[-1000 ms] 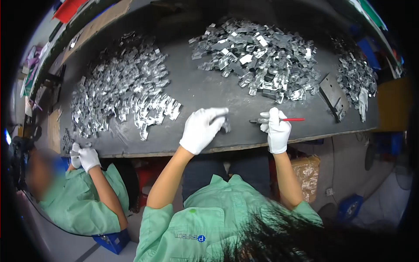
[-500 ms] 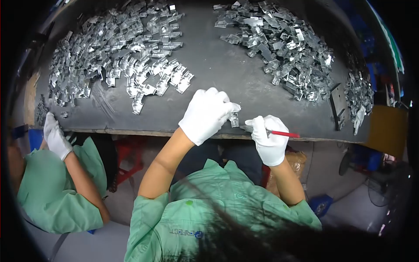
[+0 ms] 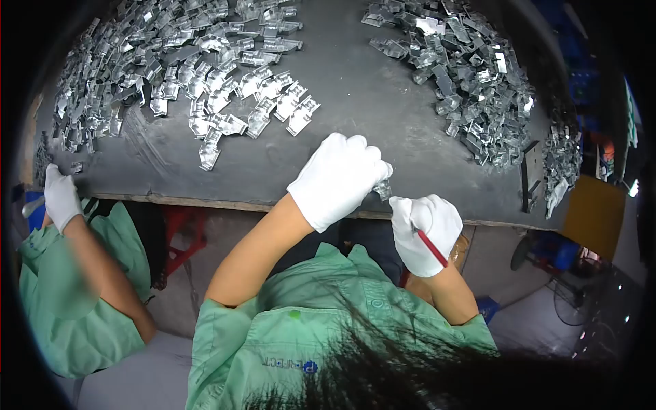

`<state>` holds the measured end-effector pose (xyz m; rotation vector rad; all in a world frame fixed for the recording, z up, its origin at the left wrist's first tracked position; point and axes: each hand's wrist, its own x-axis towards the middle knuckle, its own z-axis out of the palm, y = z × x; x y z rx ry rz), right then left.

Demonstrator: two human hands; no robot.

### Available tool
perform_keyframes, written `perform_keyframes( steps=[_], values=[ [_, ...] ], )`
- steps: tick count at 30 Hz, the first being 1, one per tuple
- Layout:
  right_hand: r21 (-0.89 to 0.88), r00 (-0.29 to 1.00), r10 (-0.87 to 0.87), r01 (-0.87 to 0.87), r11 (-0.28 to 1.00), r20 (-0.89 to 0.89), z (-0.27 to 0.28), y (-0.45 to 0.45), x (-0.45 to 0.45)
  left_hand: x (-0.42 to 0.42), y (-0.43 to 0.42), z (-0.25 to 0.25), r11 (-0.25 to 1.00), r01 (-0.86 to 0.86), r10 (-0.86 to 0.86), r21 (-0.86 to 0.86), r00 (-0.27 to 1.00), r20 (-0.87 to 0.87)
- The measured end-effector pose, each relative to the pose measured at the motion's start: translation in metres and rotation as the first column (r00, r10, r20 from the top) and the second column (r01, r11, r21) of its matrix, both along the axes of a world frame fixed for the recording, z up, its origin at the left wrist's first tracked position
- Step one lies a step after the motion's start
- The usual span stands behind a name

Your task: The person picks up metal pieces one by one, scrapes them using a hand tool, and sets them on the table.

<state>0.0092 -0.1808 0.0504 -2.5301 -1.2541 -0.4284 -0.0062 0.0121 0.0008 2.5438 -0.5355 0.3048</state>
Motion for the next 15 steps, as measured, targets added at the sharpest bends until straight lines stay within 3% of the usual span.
perform_keyframes(
  steps=[2,3,4,5,6,7,9,10,11,12,15],
  values=[
    [-0.047,0.992,-0.017,0.011,0.999,-0.128,0.006,0.0,0.003,-0.001,0.0,-0.001,1.0,-0.006,0.006,0.01,1.0,-0.008],
    [0.141,0.855,-0.145,0.245,0.959,-0.498,0.0,0.0,0.008,0.0,0.0,0.0,1.0,-0.009,0.009,0.028,1.0,-0.011],
    [0.307,0.629,-0.141,0.546,0.779,-0.764,-0.005,-0.001,0.014,0.0,-0.001,0.0,0.999,-0.01,0.01,0.047,1.0,-0.012],
    [0.099,0.167,-0.076,0.832,0.545,-0.983,0.001,-0.002,0.019,-0.003,-0.002,0.0,1.0,0.001,0.0,0.021,1.0,-0.018],
    [0.111,0.183,-0.082,0.835,0.539,-0.98,0.003,-0.007,0.013,-0.003,-0.001,-0.001,1.0,0.013,-0.013,-0.003,1.0,-0.011],
    [0.236,0.276,-0.001,0.824,0.514,-0.961,0.001,-0.009,0.001,0.001,0.001,-0.002,1.0,0.004,-0.004,-0.025,1.0,0.007],
    [0.331,0.398,-0.03,0.801,0.499,-0.917,0.009,-0.004,-0.011,-0.003,-0.002,-0.001,0.999,0.001,-0.001,-0.033,1.0,0.007],
    [0.389,0.662,-0.136,0.58,0.715,-0.737,0.008,-0.008,-0.008,-0.002,-0.002,-0.003,0.999,0.003,-0.003,-0.04,1.0,0.01],
    [0.334,0.872,-0.134,0.317,0.887,-0.471,0.004,-0.012,0.003,0.0,0.0,-0.003,0.999,0.0,0.0,-0.04,1.0,0.018],
    [0.167,0.985,-0.035,0.063,0.984,-0.168,0.002,-0.013,0.008,0.0,0.001,-0.001,1.0,0.007,-0.007,-0.017,1.0,0.0],
    [0.051,0.996,-0.054,0.057,0.997,-0.07,0.002,-0.005,0.002,0.001,0.0,0.002,1.0,0.013,-0.013,0.014,0.999,-0.035]
  ],
)
